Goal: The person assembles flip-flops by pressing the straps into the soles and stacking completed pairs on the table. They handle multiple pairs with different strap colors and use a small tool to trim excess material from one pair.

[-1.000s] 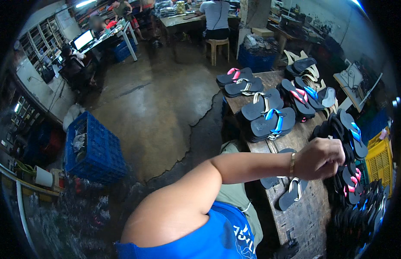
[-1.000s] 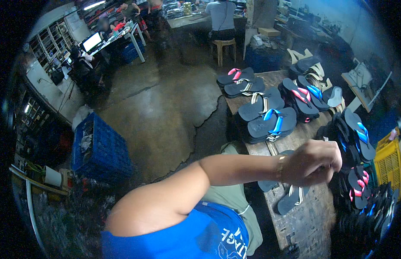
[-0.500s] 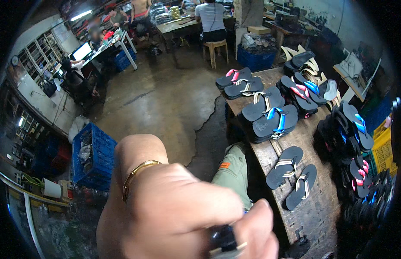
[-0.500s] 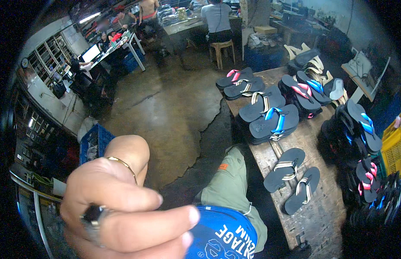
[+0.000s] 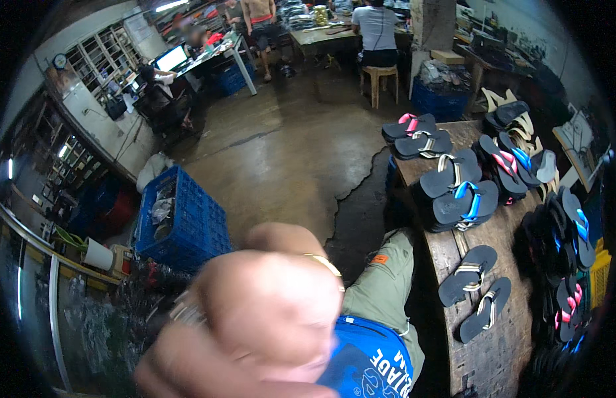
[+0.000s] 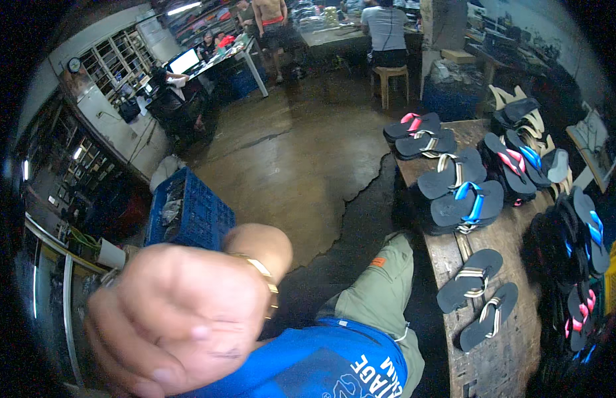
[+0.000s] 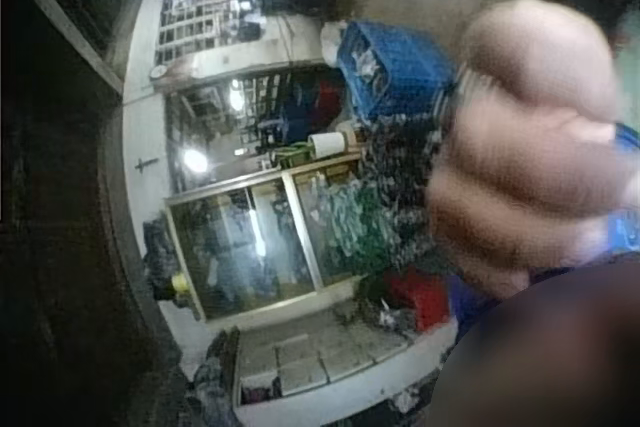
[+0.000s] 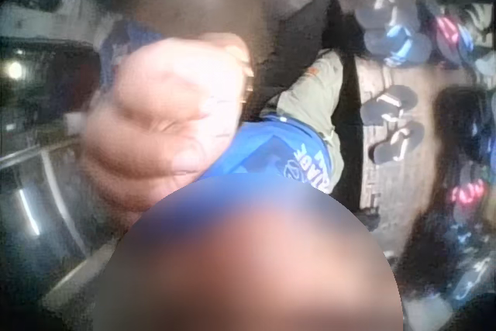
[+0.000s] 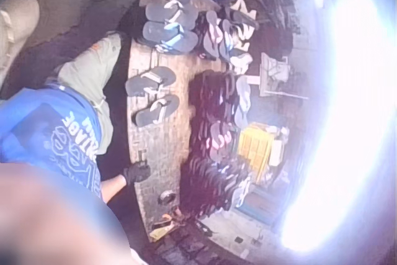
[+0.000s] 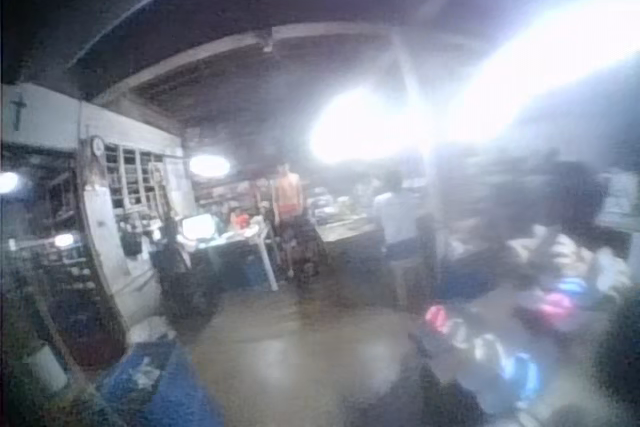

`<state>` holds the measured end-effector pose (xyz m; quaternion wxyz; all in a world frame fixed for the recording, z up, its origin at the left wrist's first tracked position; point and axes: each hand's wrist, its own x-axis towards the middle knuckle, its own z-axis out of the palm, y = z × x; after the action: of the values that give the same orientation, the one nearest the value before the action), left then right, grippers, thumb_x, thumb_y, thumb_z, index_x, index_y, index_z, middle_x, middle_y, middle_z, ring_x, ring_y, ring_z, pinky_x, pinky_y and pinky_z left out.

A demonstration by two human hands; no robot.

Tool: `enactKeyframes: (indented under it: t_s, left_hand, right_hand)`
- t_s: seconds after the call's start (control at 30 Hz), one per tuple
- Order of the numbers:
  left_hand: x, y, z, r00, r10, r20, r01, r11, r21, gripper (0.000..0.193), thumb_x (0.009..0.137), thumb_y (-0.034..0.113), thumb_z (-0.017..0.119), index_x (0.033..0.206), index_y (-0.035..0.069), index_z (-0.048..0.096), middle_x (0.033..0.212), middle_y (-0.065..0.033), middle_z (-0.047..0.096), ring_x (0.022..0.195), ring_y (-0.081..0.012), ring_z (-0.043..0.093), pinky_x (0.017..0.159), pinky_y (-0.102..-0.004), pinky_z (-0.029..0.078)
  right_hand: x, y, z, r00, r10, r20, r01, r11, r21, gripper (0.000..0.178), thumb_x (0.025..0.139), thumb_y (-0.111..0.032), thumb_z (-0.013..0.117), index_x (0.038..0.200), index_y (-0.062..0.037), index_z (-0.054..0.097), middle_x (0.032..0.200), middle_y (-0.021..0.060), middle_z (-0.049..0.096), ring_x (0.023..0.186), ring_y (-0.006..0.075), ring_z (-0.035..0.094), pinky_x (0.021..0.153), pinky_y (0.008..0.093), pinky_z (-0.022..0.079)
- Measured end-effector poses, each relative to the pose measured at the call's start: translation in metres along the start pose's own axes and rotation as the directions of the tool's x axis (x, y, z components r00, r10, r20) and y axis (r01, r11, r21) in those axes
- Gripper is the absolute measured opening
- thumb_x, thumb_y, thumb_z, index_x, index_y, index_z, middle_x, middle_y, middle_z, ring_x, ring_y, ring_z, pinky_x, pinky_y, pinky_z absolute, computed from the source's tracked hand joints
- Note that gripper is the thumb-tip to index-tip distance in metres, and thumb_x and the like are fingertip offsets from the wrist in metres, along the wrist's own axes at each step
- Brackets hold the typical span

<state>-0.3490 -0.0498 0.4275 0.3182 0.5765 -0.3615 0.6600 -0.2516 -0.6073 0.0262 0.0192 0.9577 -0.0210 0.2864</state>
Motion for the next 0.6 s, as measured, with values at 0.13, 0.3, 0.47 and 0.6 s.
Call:
enactKeyframes:
  t_s: [0.13,0.3,0.47,0.6]
  left_hand:
    - [-0.019,-0.001,0.036,0.956,-0.256,-0.141,0.266,0.962,0.057,0.014,0.099,0.013,0.068,0.111,0.009,0.074,0.09,-0.0014,0.071,0.075,-0.012,0.062,0.065,-0.0398,0.054]
    - [-0.021,-0.042,0.056,0.97,-0.215,-0.117,0.219,0.976,0.017,0.021,0.105,0.026,0.061,0.096,0.016,0.077,0.078,-0.0069,0.071,0.057,-0.0137,0.057,0.06,-0.0322,0.046]
    - [-0.036,-0.085,0.068,0.992,0.033,-0.118,-0.067,0.952,-0.297,0.048,0.109,0.046,0.048,0.101,0.009,0.078,0.077,-0.0146,0.069,0.052,-0.0158,0.055,0.041,-0.0267,0.037]
    - [-0.054,-0.086,0.064,0.997,0.07,0.024,-0.058,0.934,-0.352,0.085,0.104,0.07,0.038,0.091,-0.006,0.074,0.069,-0.0102,0.059,0.051,-0.0173,0.053,0.044,-0.0294,0.039]
  right_hand:
    - [0.002,0.003,0.003,1.0,-0.017,-0.01,0.017,1.0,-0.023,0.04,0.099,-0.045,0.069,0.1,-0.0059,0.074,0.101,0.0146,0.073,0.092,0.0346,0.07,0.082,0.048,0.058]
    - [-0.003,0.008,0.005,0.999,-0.038,-0.018,0.037,0.998,-0.047,0.04,0.099,-0.045,0.069,0.101,-0.0056,0.075,0.102,0.0148,0.074,0.094,0.035,0.071,0.084,0.0483,0.058]
    - [-0.008,0.012,0.014,1.0,-0.004,-0.019,0.003,0.997,-0.077,0.041,0.099,-0.045,0.069,0.103,-0.0052,0.075,0.104,0.0149,0.074,0.095,0.0354,0.071,0.086,0.0485,0.058]
    - [-0.013,0.016,0.021,1.0,0.007,-0.019,-0.009,0.995,-0.102,0.041,0.099,-0.045,0.069,0.104,-0.0049,0.075,0.105,0.015,0.074,0.096,0.0357,0.071,0.088,0.0488,0.059]
